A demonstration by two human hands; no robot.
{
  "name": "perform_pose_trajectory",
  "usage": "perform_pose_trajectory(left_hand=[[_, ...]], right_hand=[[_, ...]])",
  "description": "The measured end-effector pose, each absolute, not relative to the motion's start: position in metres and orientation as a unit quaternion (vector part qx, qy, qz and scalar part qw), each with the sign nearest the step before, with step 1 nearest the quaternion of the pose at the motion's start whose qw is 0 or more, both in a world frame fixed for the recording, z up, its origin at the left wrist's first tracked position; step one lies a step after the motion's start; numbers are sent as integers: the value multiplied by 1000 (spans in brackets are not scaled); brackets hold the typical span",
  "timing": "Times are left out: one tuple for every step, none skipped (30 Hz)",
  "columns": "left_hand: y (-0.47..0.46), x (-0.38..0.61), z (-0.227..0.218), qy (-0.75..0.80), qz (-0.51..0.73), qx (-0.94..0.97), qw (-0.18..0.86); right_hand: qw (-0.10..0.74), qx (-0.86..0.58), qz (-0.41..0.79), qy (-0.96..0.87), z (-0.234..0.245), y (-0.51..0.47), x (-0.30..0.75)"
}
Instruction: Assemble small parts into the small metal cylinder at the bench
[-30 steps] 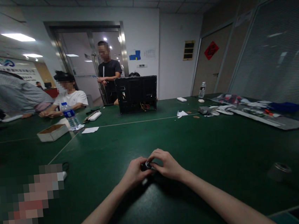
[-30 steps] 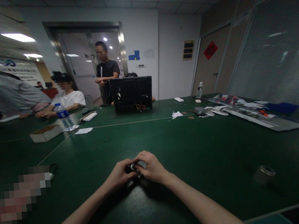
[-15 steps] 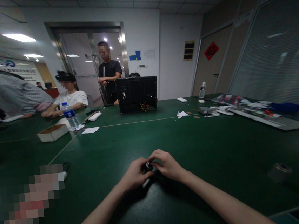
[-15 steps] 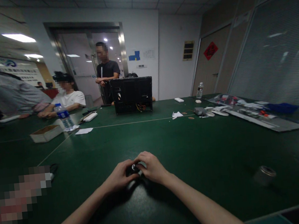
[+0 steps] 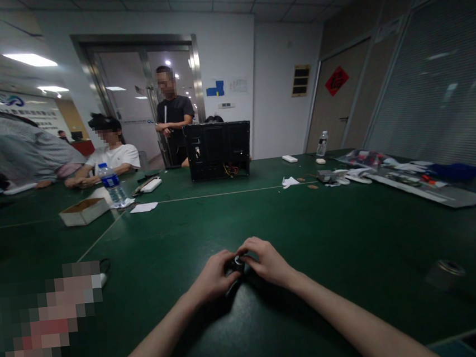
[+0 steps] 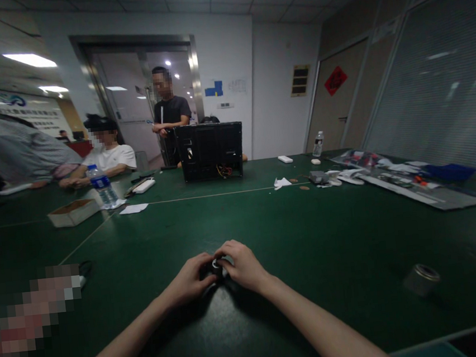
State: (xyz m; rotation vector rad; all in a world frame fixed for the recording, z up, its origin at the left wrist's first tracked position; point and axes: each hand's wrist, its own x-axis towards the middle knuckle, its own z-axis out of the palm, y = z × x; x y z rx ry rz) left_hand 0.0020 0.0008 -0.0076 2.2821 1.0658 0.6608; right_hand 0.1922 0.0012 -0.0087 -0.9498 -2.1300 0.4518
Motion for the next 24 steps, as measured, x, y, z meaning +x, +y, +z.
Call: perform_pose_trajectory(left_hand=[[1, 2, -8, 395, 247, 843, 268], [1, 2, -8, 396, 247, 841, 272], [1, 2, -8, 398, 246, 840, 274], [1, 2, -8, 401, 244, 839, 275], [1, 3, -7, 403, 242, 839, 273], [1, 3, -7, 405, 240, 840, 268], [2, 3, -8, 407, 239, 842, 262], [2, 3, -8, 408, 239, 844, 254], [2, 3, -8, 408, 240, 845, 247], [2, 3, -9, 408, 241, 847, 240], [2, 3, -9, 408, 242, 849, 235], [2, 3, -10, 408, 242, 850, 231], [2, 4, -10, 408, 241, 850, 230], [2, 4, -10, 408, 240, 851, 228], [2, 4, -10, 409, 238, 851, 227], [2, 4, -10, 411, 237, 851, 226], [2, 4, -10, 412, 236, 851, 225], [2, 4, -10, 413, 235, 851, 224], [2, 4, -11, 413, 236, 851, 223], [3, 4, -12, 413, 237, 851, 222], [3, 4, -13, 412, 238, 851, 222], [3, 4, -14, 412, 240, 851, 220], [3, 4, -15, 412, 241, 851, 218], [3, 4, -15, 412, 243, 851, 216]], right_hand=[[373, -372, 177, -831, -9, 1, 192], [373, -373, 178, -831, -9, 1, 192], [372, -375, 179, -830, -9, 2, 192], [372, -376, 180, -829, -9, 2, 192], [371, -377, 181, -829, -9, 2, 192], [370, -378, 182, -829, -10, 2, 192], [370, -378, 183, -829, -10, 2, 191], [370, -377, 183, -829, -10, 2, 191], [370, -377, 184, -829, -10, 2, 191], [370, -376, 184, -829, -10, 2, 191], [369, -377, 184, -829, -10, 2, 191], [369, -378, 184, -829, -10, 2, 191], [368, -378, 185, -829, -10, 1, 191], [368, -379, 185, -829, -9, 1, 191], [367, -379, 185, -829, -9, 1, 191], [367, -378, 185, -829, -9, 0, 191], [367, -378, 185, -829, -9, 0, 191], [367, -378, 185, -830, -8, 0, 191], [367, -378, 184, -830, -8, 0, 191], [366, -379, 184, -830, -8, 0, 191], [365, -378, 183, -831, -8, 0, 191], [365, -378, 183, -831, -8, 0, 191], [364, -378, 181, -831, -8, 0, 190], [364, -380, 180, -831, -8, 0, 190]])
